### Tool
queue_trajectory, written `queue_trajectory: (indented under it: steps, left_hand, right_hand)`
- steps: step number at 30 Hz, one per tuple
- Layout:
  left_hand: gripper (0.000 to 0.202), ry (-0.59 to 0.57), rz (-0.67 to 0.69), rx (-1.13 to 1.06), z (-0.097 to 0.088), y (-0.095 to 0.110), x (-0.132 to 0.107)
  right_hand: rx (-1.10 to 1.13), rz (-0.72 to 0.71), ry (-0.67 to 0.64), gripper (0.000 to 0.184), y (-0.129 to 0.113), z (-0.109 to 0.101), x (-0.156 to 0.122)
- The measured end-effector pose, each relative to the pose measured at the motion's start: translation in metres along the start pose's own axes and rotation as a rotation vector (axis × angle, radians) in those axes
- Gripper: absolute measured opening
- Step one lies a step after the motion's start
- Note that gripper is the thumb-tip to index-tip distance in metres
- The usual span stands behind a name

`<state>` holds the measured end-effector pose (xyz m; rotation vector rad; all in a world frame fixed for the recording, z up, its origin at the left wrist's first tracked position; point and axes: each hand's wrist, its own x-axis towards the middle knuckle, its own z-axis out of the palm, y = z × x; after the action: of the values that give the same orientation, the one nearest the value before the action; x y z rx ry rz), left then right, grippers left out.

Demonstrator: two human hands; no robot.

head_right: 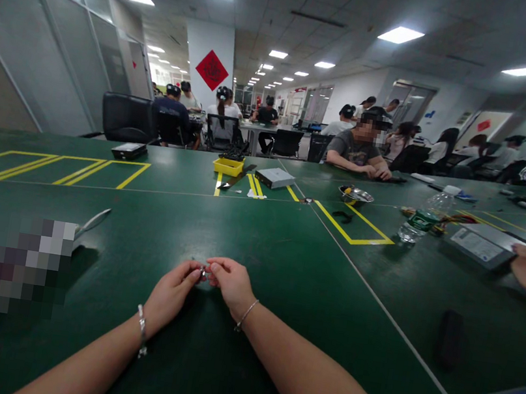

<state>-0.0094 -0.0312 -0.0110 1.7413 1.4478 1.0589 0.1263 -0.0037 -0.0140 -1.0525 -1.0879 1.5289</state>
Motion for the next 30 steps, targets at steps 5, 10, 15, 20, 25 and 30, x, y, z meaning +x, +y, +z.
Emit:
queue_trajectory:
  steps: [5,10,15,20,25,30]
  left_hand:
    - [0.021,0.036,-0.008,0.015,0.0002,-0.0001,-0.0008]
    - [0.022,0.082,-0.016,0.088,-0.0001,-0.0025,-0.0008]
    - [0.019,0.119,0.005,0.187,-0.0011,-0.0016,-0.0008]
    - [0.016,0.169,0.087,0.185,-0.0001,-0.0052,-0.0001]
    - [0.012,0.190,0.144,0.182,0.0017,-0.0092,0.0011]
    - [0.012,0.211,0.116,0.205,-0.0003,-0.0051,0.0007]
  right_hand:
    - [0.033,-0.003,0.014,0.025,0.0012,-0.0011,0.0010]
    - [-0.005,-0.028,0.039,0.025,0.0012,-0.0038,0.0029]
    - [-0.021,-0.018,0.039,0.022,-0.0021,-0.0006,0.0009]
    - [-0.041,-0.015,0.045,0.022,-0.0024,0.0036,-0.0023]
    - [-0.070,-0.040,0.045,0.023,-0.0003,0.0053,-0.0041]
    - [-0.095,-0.052,0.026,0.033,0.0022,0.0045,-0.0041]
